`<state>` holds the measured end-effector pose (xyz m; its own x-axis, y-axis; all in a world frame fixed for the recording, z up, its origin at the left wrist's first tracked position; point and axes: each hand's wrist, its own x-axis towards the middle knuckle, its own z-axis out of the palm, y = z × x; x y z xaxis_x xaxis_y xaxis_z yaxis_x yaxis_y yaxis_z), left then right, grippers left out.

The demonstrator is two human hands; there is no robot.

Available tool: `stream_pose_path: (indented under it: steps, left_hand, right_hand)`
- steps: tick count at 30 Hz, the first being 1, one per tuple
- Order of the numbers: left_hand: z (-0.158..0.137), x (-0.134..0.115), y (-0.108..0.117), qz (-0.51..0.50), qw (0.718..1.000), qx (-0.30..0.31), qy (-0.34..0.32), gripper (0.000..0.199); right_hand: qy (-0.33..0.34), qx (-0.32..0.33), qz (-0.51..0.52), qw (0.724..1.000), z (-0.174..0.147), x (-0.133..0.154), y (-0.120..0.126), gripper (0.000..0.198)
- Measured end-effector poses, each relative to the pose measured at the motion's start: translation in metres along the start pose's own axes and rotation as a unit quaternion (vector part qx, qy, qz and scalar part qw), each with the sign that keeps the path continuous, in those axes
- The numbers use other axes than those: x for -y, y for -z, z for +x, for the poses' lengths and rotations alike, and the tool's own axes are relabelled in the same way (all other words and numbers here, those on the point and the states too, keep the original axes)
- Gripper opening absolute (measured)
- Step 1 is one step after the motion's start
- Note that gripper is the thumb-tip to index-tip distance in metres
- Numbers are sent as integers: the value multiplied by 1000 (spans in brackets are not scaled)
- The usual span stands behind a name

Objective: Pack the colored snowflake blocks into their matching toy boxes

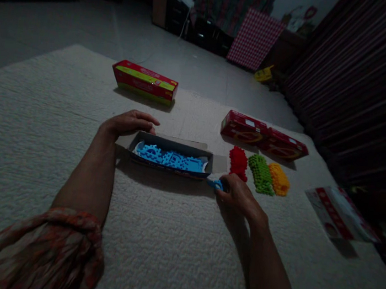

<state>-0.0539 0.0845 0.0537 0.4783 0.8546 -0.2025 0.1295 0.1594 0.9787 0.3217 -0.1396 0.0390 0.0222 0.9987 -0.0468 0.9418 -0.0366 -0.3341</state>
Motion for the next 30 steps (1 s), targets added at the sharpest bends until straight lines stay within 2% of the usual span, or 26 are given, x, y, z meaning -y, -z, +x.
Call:
stream_pose_path:
  steps: [3,5,7,9,13,16,20,23,30]
  left_hand:
    - [3,3,1,-10,1000,3,0,17]
    - [3,3,0,-18,1000,-5,4,18]
    - [2,2,-1,-23,999,-18,12,19]
    - [1,1,-3,-28,999,-30,17,20]
    - [-1,-1,-6,-36,999,-35,20,19]
    - [-1,-2,-7,-35,999,-28,16,20]
    - [-2,-5,-8,-30,998,-52,32,18]
    - [-1,-4,-8,-32,998,-39,29,17]
    - [2,2,-4,-41,999,-11,21,18]
  right_hand:
    - [-9,-21,2,1000,-1,-13,18,18]
    - [-5,-89,1,996,-2,-13,37,24]
    - [21,-163,-1,986,0,-2,56,31]
    - [70,-192,-3,979,5,20,68,35]
    - [160,-133,12,978,26,73,61,33]
    - [168,-89,-9,982,42,96,45,36]
    - [164,-40,-31,985,53,111,31,35]
    - [148,-9,-41,988,59,120,27,32]
    - [155,2,-43,987,70,129,20,27]
